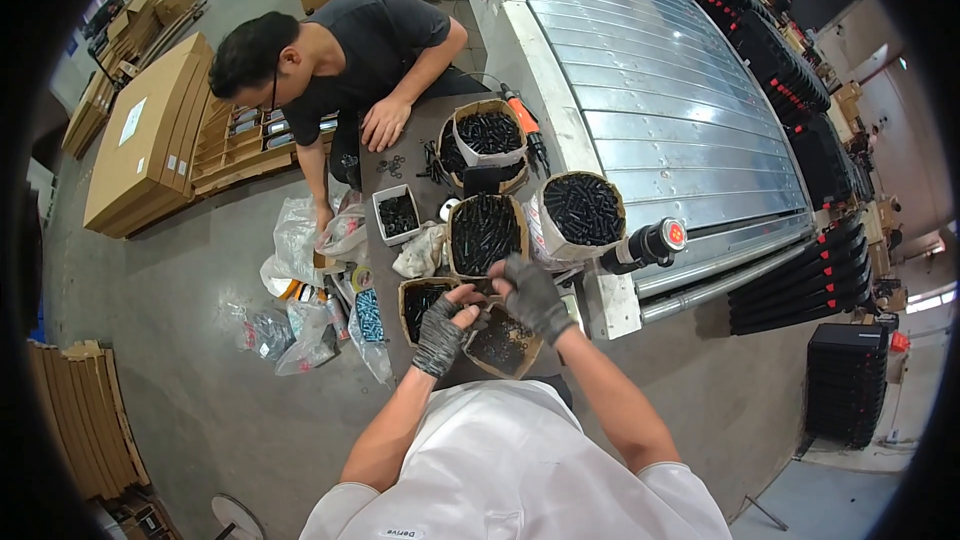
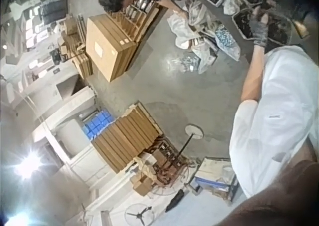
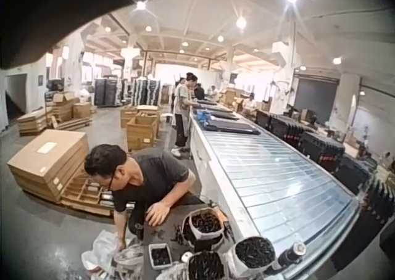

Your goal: Picking up large black product components and placing them onto a moving conveyor belt for assembly.

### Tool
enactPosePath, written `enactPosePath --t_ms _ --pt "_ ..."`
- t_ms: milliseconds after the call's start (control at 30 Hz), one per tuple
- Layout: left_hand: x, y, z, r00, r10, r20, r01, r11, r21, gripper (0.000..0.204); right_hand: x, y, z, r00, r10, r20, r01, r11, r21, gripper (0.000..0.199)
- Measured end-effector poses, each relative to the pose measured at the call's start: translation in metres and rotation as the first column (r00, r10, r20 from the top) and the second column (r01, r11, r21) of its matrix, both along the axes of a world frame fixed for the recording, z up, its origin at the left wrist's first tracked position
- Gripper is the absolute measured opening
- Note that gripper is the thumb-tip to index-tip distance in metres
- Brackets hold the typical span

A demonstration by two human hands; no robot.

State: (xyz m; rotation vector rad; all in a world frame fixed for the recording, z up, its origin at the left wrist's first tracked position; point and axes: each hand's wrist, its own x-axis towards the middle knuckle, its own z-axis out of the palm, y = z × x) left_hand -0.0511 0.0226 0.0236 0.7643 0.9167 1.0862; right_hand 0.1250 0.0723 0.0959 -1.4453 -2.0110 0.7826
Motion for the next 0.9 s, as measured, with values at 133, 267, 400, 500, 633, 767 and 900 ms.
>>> enactPosePath --t_ms 133,267,400,500,633,767,900 --pt "-0.023 -0.003 -0.022 0.981 0.017 -0.192 -0.035 0.995 -0.091 0.033 0.004 0.068 -0.018 0.976 -0.094 0.195 0.077 0.993 0.093 0.016" --pt "-0.049 -0.025 -0.041 0.956 0.023 -0.291 -0.091 0.971 -0.223 0.028 0.004 0.109 -0.037 0.955 -0.077 0.287 0.072 0.997 0.027 0.015" --pt "-0.061 -0.047 -0.051 0.963 0.125 -0.241 -0.171 0.968 -0.182 0.024 0.006 0.123 -0.055 0.928 -0.011 0.373 0.019 1.0 -0.019 0.018" --pt "-0.063 -0.051 -0.051 0.983 0.128 -0.13 -0.164 0.934 -0.316 0.025 0.004 0.127 -0.06 0.929 -0.036 0.37 0.033 0.999 0.013 0.019" --pt "-0.064 -0.049 -0.049 0.978 0.111 -0.179 -0.156 0.952 -0.263 0.025 -0.01 0.123 -0.031 0.958 -0.168 0.233 0.159 0.986 0.06 0.019" --pt "-0.067 -0.057 -0.054 0.978 0.103 -0.181 -0.149 0.952 -0.267 0.026 -0.015 0.098 0.038 0.993 -0.107 -0.045 0.116 0.911 0.396 0.015" --pt "-0.067 -0.073 -0.056 0.889 0.012 -0.458 -0.06 0.994 -0.09 0.033 -0.002 0.026 0.072 0.977 -0.089 -0.196 0.119 0.982 0.149 0.013"
